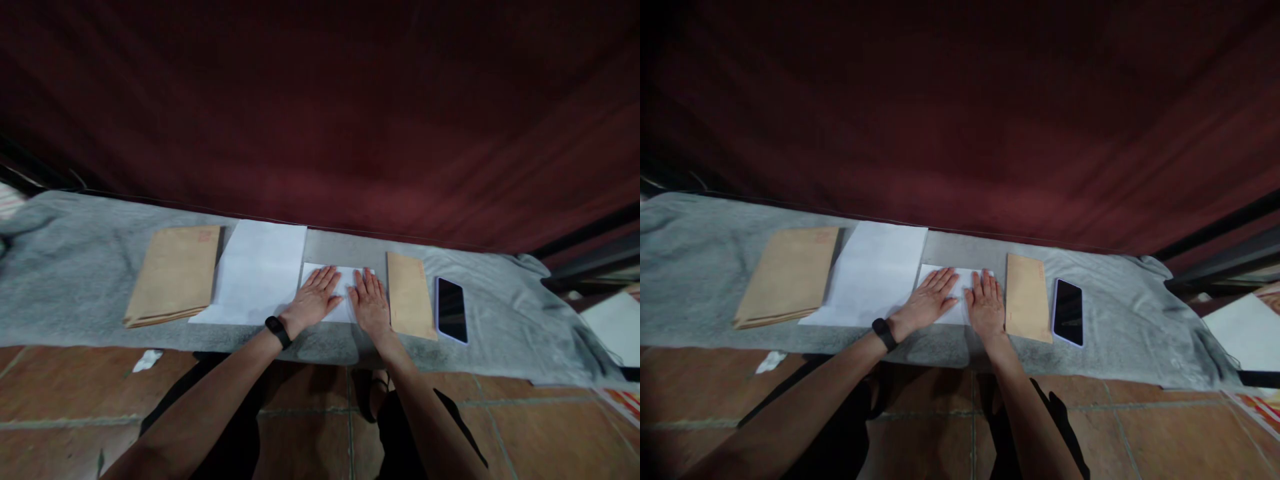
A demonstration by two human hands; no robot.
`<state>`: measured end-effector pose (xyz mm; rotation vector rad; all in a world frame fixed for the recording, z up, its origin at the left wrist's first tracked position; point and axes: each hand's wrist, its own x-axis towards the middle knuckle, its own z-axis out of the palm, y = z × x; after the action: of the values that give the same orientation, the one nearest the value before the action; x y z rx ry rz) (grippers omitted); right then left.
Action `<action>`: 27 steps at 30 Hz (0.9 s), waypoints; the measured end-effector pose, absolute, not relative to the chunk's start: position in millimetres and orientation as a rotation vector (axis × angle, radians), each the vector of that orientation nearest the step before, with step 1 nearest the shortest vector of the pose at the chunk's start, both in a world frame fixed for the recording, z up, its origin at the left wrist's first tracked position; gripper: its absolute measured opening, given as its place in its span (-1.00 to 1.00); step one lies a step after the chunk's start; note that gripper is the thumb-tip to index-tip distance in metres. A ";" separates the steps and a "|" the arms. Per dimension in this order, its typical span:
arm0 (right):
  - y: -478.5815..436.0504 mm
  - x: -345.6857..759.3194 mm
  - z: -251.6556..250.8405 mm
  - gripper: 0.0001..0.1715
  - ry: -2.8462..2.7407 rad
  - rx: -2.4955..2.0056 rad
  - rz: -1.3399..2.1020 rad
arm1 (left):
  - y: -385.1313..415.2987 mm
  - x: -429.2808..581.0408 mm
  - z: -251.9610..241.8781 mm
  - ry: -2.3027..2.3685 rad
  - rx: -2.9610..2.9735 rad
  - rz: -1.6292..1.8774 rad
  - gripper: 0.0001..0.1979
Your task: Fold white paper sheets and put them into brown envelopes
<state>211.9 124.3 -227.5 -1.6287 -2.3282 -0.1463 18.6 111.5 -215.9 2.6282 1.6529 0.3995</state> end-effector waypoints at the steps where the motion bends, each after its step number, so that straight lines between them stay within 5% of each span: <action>1: 124.6 211.9 -228.0 -0.38 -2.324 -1.629 -0.150 | 111.7 18.3 -216.1 1.658 2.627 0.401 -0.40; 27: 123.8 210.9 -226.1 -0.39 -2.303 -1.701 -0.144 | 86.4 25.8 -205.7 1.457 2.737 0.356 -0.44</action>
<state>210.9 123.8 -226.1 -1.7008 -2.3033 -0.1443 25.8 86.4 -205.7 2.7374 1.4571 0.3560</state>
